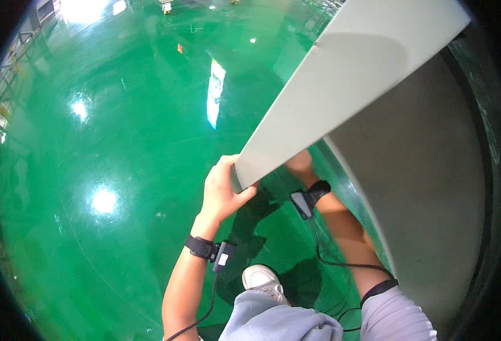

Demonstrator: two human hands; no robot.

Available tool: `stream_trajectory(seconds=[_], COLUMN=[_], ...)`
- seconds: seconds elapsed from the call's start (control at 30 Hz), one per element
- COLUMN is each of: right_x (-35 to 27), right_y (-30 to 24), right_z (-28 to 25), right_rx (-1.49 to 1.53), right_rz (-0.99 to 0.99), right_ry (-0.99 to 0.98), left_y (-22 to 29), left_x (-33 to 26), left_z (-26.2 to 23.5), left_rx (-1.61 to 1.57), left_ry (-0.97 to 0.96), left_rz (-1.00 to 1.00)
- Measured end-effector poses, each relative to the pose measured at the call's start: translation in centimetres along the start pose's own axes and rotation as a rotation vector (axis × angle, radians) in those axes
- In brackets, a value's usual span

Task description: The person wipes the interior and exterior surfaces of a gray metal cabinet using a brown cloth. They clean the inside shelves, the door frame, and the front panel, then rinse the cloth in a white bucket.

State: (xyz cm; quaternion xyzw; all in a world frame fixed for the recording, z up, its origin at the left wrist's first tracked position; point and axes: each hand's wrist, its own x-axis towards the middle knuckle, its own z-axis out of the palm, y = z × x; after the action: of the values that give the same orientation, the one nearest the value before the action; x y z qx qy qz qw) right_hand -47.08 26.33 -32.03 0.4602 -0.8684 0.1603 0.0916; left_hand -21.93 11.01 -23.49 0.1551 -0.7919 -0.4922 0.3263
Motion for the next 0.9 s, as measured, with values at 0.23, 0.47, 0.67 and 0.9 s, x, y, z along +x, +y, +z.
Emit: stream_trajectory(seconds=[0.23,0.47,0.67,0.9], right_x=[-2.3,-2.8,-3.7,-5.2], right_y=[-2.9,-4.4,-5.3,-4.8], right_z=[-1.4,-1.0,-2.1,1.7], right_rx=[-0.281,-0.108,-0.119,0.054], right_rz=[-0.306,-0.082,-0.236,-0.176], right_ry=[0.282,0.182,0.352,0.339], left_y=[0.6,1.6,1.4,1.8], left_x=[0.0,-1.2,-2.5,-2.9], left_z=[-0.4,0.1,-1.1,-0.8], left_rx=[-0.033,-0.119,-0.204,-0.26], left_ry=[-0.042,-0.019,-0.129,-0.158], left_rz=[-0.034,-0.086,-0.161,-0.174])
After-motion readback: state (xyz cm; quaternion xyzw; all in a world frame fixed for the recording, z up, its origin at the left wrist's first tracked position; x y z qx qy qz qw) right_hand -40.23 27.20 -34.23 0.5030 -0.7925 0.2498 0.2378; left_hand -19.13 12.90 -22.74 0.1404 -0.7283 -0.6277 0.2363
